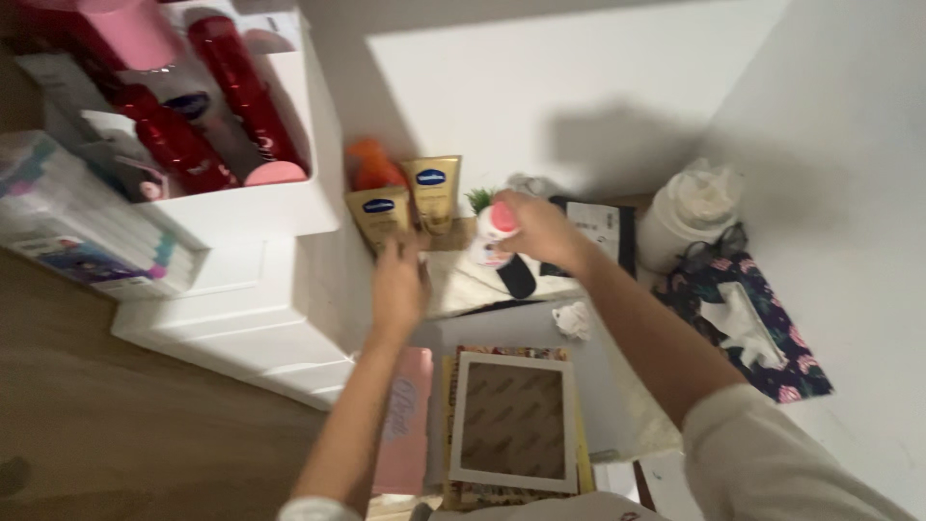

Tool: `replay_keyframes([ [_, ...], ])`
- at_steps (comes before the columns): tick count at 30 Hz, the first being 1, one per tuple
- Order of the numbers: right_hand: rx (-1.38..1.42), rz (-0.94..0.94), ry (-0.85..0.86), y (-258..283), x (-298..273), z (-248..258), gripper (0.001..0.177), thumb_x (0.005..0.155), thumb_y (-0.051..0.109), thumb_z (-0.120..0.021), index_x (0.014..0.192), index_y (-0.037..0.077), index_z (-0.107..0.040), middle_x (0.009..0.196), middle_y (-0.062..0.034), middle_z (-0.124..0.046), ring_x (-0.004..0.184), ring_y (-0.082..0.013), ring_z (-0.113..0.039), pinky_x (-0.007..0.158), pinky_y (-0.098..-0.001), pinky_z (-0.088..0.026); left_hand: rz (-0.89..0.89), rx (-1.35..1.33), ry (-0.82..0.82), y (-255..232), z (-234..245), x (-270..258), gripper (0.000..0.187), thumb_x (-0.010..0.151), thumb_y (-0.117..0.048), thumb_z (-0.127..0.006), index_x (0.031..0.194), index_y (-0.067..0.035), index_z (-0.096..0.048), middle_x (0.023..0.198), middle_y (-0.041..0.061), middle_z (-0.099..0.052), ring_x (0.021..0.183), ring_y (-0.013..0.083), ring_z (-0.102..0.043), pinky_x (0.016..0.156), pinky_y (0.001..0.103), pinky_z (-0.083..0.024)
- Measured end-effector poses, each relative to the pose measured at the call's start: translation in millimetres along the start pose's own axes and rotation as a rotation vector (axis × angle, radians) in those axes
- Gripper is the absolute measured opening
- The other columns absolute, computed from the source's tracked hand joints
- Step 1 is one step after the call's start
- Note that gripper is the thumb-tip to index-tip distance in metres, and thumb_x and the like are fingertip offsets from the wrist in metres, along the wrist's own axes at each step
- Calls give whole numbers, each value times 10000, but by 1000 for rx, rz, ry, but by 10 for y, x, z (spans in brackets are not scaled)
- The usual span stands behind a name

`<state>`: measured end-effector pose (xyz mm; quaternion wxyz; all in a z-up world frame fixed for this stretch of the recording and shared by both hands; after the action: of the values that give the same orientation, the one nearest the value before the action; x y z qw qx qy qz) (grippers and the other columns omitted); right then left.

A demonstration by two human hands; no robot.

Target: The person organizes various items on a small table, including skincare products, a picture frame, and a laptop. They move items aside, wipe the laptop with a tissue, and then place the items back in an organized manner.

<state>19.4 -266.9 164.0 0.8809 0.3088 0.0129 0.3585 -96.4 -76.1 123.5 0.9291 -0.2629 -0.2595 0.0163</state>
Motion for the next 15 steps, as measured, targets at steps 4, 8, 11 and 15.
replay_keyframes([
  [4,-44,1,23,-46,510,-659,717,671,145,-895,1300,46,-566,1285,-222,-606,1122,-418,-635,946,-472,-510,107,-79,78,74,38,-511,427,857,-54,-683,1279,-113,-646,1393,171,-555,1151,427,-620,951,490,-518],
  [8,-108,88,34,-102,898,-1189,778,626,140,-913,1308,41,-552,1387,-214,-495,1185,-430,-583,980,-466,-502,209,-137,64,129,202,-838,387,856,-96,-708,1238,-140,-668,1380,119,-579,1159,396,-639,935,473,-534],
  [11,-153,66,56,-212,1067,-1481,797,600,143,-925,1302,53,-559,1370,-215,-469,1212,-426,-553,999,-456,-496,211,-179,113,110,296,-989,390,847,-86,-719,1233,-113,-666,1400,149,-555,1099,395,-655,931,479,-524],
  [15,-261,152,-26,-194,1154,-1581,758,582,155,-930,1251,66,-585,1299,-181,-514,1241,-429,-535,1007,-462,-488,171,-204,67,74,433,-1035,357,838,-97,-740,1190,-120,-687,1337,145,-595,1062,391,-666,899,469,-538],
])
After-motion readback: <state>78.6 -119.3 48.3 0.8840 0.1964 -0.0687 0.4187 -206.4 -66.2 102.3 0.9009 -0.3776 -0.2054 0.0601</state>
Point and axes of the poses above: each hand's wrist, its own x-axis towards the middle knuckle, its own z-axis out of the back of the hand, y = z × x, the point moved 8 cm from there along x, towards the middle knuckle
